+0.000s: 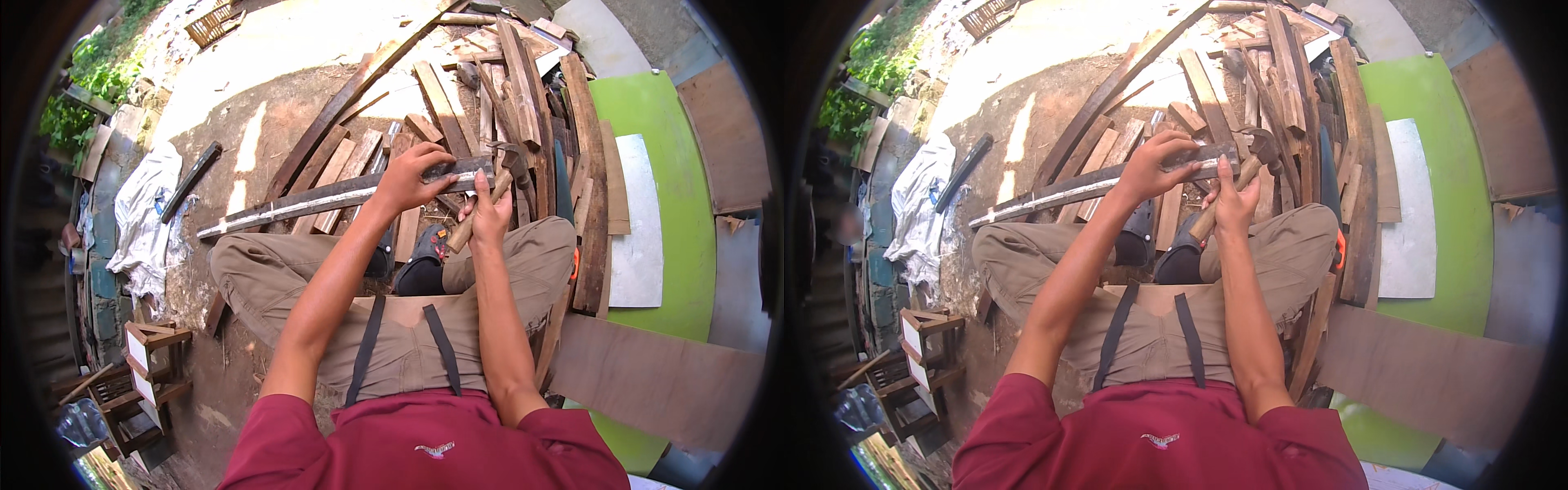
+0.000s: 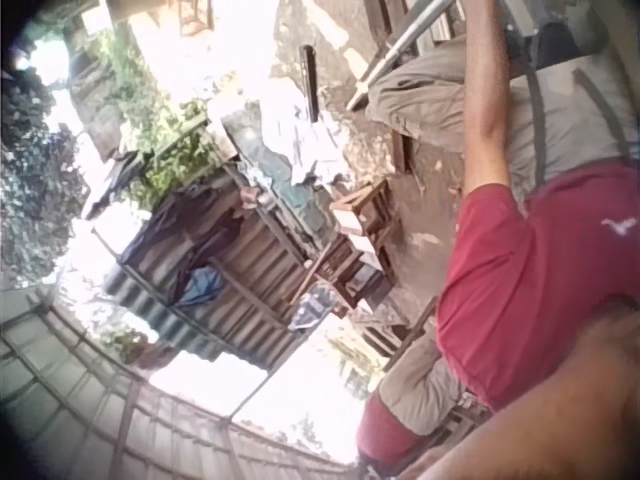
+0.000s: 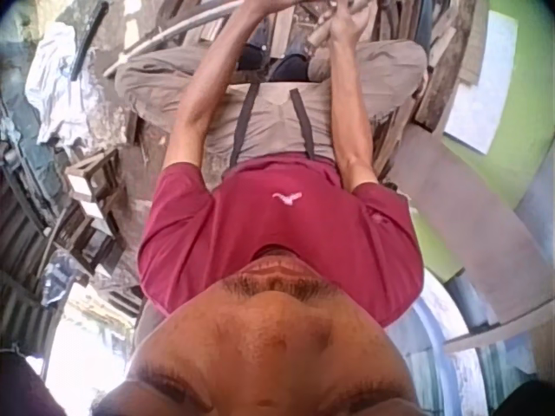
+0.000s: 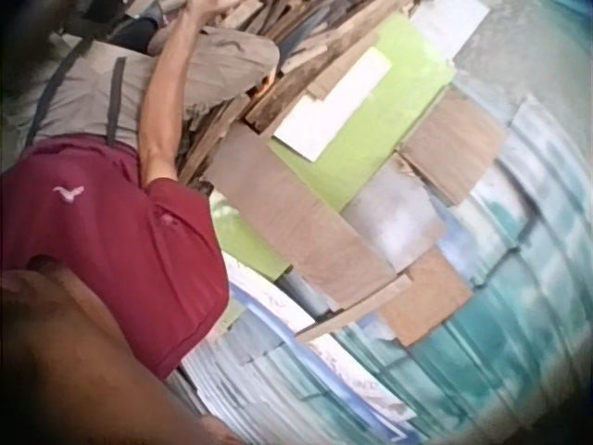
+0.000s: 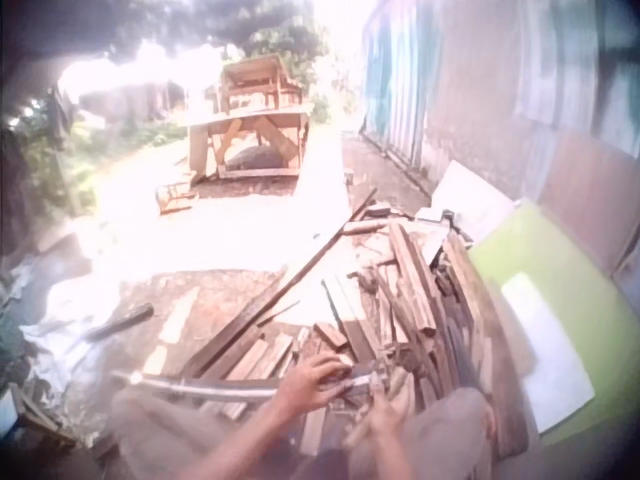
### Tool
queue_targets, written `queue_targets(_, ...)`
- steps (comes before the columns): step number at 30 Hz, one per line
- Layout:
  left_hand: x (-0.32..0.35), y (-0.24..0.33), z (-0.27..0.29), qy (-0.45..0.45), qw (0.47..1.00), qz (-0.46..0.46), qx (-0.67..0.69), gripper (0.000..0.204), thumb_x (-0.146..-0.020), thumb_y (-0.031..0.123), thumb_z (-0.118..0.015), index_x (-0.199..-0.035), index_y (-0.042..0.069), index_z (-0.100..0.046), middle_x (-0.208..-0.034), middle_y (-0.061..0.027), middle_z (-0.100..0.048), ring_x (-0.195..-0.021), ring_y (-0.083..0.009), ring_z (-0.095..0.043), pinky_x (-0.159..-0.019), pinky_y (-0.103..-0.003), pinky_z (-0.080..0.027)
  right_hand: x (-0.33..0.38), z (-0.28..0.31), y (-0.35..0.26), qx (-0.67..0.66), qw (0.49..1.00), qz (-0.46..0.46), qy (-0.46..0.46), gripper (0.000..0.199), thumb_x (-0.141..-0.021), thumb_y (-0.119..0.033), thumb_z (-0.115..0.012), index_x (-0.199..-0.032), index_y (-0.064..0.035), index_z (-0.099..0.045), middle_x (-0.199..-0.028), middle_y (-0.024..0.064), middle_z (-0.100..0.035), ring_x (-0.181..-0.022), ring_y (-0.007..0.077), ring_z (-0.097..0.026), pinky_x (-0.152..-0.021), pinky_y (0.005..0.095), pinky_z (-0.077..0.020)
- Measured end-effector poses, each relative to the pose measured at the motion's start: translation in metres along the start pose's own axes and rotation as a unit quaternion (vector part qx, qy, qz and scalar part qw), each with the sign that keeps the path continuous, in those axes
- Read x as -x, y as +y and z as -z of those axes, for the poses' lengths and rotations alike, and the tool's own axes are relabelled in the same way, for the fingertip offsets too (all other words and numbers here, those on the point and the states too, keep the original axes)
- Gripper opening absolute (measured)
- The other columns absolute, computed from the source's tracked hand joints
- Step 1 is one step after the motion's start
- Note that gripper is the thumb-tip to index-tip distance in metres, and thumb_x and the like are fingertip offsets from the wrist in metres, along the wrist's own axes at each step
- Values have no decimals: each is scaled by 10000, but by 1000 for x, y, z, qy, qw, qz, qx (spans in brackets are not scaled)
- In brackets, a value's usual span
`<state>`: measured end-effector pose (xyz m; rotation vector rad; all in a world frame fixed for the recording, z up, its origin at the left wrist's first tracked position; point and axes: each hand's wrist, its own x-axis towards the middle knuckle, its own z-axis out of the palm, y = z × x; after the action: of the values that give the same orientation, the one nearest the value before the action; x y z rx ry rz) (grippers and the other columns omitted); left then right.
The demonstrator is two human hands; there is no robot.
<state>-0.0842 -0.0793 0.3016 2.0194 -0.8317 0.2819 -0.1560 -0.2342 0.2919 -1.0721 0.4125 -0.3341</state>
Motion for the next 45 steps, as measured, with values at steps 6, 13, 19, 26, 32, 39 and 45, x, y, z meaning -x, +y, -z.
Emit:
queue_targets(6,19,16,-31,119,988,-67,-75,155,-823,77,-751,-951,38,-673,-1043,-97,-686,-970,-307,-666,-845,-400,-545,1,12,8,-21,999,-22,10,402,-922,-220,-751,-1139,-74,-446,-825,54,-597,-452,103,-516,-355,262,-448)
queue_targets(13,29,21,-59,148,977,-53,-144,165,-822,16,-714,-950,-1,-611,-974,-122,-637,-916,-326,-643,-801,-422,-530,4,25,17,-12,1000,-24,17,387,-922,-221,-749,-1111,-71,-446,-808,56,-599,-455,110,-524,-354,268,-448)
queue_targets(19,41,18,-78,124,986,11,-114,143,-845,32,-692,-939,-4,-591,-954,-140,-622,-883,-357,-628,-779,-448,-515,7,41,31,5,999,-20,45,357,-925,-248,-747,-1057,-76,-463,-771,42,-583,-457,106,-511,-364,266,-441)
queue_targets(26,37,0,-62,185,964,182,-59,138,-921,105,-671,-966,-16,-623,-950,-163,-641,-869,-363,-643,-754,-430,-508,3,55,44,4,998,-38,48,340,-927,-257,-745,-1042,-76,-480,-773,41,-580,-459,102,-508,-371,264,-443)
queue_targets(32,50,6,-50,74,996,42,-25,313,-841,228,-776,-1085,48,-697,-999,-120,-678,-978,-330,-648,-839,-424,-489,-4,56,46,-6,998,-38,44,333,-926,-232,-746,-1058,-66,-490,-768,48,-590,-450,107,-512,-366,265,-448)
queue_targets(39,54,6,-75,101,989,61,-89,207,-810,198,-796,-998,121,-755,-982,-61,-671,-948,-271,-628,-853,-406,-459,-3,61,48,-4,999,-40,34,328,-921,-239,-751,-1033,-63,-497,-765,47,-588,-450,112,-518,-368,271,-455)
queue_targets(45,48,5,-86,126,986,33,-105,128,-811,145,-769,-909,75,-725,-915,-46,-695,-910,-260,-645,-830,-404,-451,-4,62,49,7,998,-47,32,313,-924,-235,-746,-1029,-61,-507,-746,41,-578,-446,111,-515,-368,270,-454)
